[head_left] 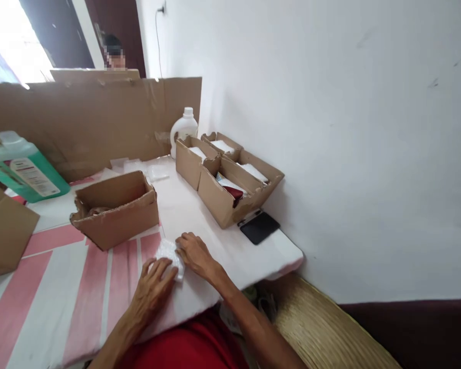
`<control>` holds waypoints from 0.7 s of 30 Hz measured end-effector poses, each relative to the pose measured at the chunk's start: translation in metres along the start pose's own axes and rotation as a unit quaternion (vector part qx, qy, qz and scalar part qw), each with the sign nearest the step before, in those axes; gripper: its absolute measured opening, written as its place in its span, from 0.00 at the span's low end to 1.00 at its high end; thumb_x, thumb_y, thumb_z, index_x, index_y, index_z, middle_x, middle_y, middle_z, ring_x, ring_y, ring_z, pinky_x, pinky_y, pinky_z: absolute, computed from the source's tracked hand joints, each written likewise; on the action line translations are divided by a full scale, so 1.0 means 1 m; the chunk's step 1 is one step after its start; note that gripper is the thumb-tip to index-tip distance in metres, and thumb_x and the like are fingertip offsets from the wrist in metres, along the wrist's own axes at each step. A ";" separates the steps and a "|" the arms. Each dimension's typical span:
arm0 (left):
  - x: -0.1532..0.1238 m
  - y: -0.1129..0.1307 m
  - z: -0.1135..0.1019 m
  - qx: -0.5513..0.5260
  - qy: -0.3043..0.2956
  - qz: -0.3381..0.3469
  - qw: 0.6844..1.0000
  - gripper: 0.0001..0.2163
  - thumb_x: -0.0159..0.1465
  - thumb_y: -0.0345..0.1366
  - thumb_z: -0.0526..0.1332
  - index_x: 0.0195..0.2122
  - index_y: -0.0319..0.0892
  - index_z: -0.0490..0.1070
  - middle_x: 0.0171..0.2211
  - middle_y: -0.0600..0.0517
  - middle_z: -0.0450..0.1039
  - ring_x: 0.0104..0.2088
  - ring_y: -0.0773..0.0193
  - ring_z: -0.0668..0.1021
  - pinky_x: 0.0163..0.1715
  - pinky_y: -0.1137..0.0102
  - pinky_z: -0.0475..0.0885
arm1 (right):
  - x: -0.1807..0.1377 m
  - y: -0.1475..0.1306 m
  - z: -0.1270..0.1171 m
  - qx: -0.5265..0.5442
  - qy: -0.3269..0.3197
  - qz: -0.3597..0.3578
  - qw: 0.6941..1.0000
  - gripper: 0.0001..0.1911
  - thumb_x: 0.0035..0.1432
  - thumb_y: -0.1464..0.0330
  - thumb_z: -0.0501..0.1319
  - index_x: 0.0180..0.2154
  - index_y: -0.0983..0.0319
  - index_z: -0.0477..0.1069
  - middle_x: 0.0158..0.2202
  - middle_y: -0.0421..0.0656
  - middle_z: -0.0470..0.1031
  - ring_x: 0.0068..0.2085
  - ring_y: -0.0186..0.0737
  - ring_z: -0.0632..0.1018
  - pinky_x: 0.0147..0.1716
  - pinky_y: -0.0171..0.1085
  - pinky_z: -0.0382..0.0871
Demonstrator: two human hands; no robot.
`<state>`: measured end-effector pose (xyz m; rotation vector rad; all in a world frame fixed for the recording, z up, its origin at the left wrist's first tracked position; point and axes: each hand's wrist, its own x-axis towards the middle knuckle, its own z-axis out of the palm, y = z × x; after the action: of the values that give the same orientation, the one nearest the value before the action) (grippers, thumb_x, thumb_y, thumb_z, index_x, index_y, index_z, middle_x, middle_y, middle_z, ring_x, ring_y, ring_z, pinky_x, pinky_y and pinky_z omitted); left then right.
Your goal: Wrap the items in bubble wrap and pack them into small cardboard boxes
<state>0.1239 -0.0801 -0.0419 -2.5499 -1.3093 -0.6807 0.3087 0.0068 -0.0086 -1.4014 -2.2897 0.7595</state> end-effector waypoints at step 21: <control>0.088 -0.145 -0.182 0.107 0.178 0.012 0.978 0.12 0.71 0.35 0.55 0.49 0.53 0.77 0.50 0.48 0.79 0.52 0.54 0.78 0.51 0.56 0.72 | 0.124 -0.109 -0.123 0.357 -0.049 -0.092 0.928 0.13 0.58 0.59 0.66 0.36 0.61 0.70 0.26 0.34 0.69 0.26 0.28 0.69 0.21 0.27 0.57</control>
<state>-0.0053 0.0005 0.1550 -2.1478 -1.1574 -0.8881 0.2434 0.1096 0.1573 -0.8099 -1.8576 1.4302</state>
